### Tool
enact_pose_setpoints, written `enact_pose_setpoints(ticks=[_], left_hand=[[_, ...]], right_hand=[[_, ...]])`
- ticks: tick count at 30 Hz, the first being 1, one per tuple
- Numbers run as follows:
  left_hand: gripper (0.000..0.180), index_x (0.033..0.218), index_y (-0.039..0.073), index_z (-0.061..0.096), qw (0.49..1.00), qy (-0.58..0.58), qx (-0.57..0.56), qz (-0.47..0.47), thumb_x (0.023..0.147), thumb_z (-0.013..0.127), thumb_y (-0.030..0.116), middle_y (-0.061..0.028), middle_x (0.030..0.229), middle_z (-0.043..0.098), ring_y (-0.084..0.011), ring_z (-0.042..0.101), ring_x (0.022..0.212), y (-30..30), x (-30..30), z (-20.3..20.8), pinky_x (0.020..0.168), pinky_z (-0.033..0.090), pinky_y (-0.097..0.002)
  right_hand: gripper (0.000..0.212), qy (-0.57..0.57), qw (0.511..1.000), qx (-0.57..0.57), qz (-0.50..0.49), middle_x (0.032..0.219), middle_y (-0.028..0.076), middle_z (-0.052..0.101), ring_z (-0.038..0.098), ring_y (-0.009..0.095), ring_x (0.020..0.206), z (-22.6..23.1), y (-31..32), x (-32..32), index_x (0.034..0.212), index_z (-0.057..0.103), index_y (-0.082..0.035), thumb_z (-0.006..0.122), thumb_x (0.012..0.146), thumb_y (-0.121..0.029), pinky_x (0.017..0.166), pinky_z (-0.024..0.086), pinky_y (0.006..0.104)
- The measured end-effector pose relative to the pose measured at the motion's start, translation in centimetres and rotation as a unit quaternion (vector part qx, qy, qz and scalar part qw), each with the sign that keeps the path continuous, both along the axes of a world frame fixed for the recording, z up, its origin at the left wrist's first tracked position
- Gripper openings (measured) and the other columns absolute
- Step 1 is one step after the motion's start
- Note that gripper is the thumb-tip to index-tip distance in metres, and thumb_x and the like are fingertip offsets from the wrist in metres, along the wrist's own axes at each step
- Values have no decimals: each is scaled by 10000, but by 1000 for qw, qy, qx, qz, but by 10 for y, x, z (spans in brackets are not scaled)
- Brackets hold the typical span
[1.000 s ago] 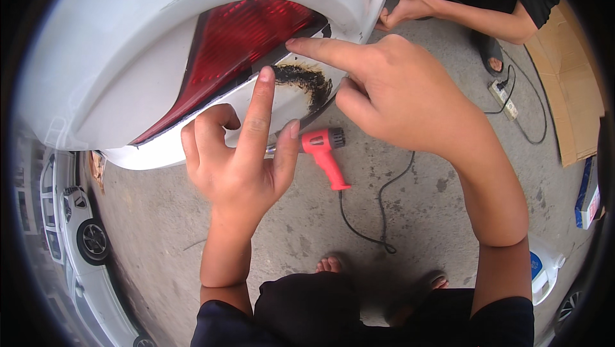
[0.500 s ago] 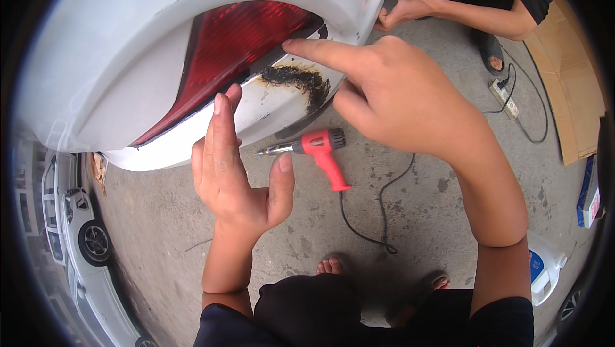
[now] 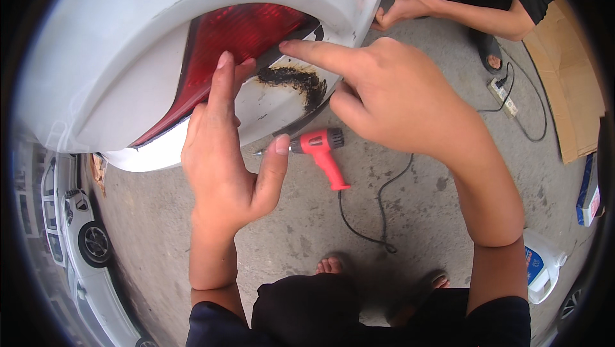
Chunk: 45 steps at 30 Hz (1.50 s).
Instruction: The person uses a heat gun to warm the adhesive around a car's taillight, then peels off the softened residue by hand. They repeatedly apply heat and remove adhesive strips from the bumper area.
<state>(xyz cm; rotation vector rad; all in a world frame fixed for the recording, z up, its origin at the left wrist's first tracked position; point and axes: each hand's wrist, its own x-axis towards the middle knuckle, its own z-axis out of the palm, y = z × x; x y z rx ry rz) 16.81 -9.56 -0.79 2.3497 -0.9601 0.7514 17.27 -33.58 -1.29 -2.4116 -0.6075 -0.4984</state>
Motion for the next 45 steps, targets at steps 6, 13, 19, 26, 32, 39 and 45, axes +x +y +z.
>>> enact_pose_setpoints(ticks=[6, 13, 19, 26, 32, 39, 45], left_hand=[[840, 1558, -81, 409, 1000, 17, 9, 25, 782, 664, 113, -197, 1403, 677, -266, 653, 896, 0, -5, -1, 748, 487, -319], [696, 1498, -65, 499, 996, 92, -13, 5, 863, 655, 173, -202, 1322, 720, -254, 601, 801, -2, 2, -1, 713, 487, -311], [680, 1496, -54, 508, 990, 113, -81, 18, 880, 645, 199, -186, 1346, 713, -201, 619, 837, 5, -4, 11, 679, 441, -277], [670, 1472, -57, 513, 996, 83, -32, -11, 847, 633, 151, -205, 1378, 689, -283, 678, 1018, 3, -5, 8, 752, 485, -316], [619, 1420, -64, 545, 998, 33, 61, -3, 828, 638, 92, -198, 1286, 726, -356, 690, 997, -3, -3, 16, 819, 546, -374], [562, 1396, -66, 568, 993, 112, 31, -15, 863, 636, 100, -194, 1267, 735, -313, 674, 906, 1, -2, 29, 787, 527, -360], [578, 1413, -63, 551, 992, 120, -40, -2, 855, 606, 80, -201, 1342, 708, -290, 669, 996, 7, -7, 25, 784, 487, -325]], right_hand=[[671, 8, 1000, 23, 9, 600, 155, 592, 564, 291, 504, -3, 0, 1, 1422, 663, -175, 573, 778, -7, 566, 475, 394], [690, 6, 1000, 16, 9, 600, 153, 592, 561, 287, 502, -4, -2, 1, 1435, 655, -184, 567, 775, -6, 563, 473, 388], [696, 1, 1000, 3, -2, 608, 154, 597, 569, 299, 513, -2, 0, -1, 1439, 653, -196, 567, 774, -11, 570, 479, 399], [577, 70, 997, -39, -6, 860, 155, 758, 746, 336, 785, 12, -2, -7, 1397, 656, -165, 640, 831, -49, 656, 581, 454], [650, 51, 999, -20, -5, 711, 164, 660, 638, 321, 619, 10, 0, -5, 1430, 648, -185, 594, 799, -36, 610, 526, 431], [656, 31, 999, -24, -12, 717, 173, 664, 652, 343, 632, 6, 0, -9, 1447, 636, -190, 583, 809, -45, 651, 534, 441], [644, 35, 999, -25, -9, 787, 195, 698, 676, 344, 664, 7, 1, -7, 1446, 635, -199, 590, 819, -59, 683, 559, 444]])
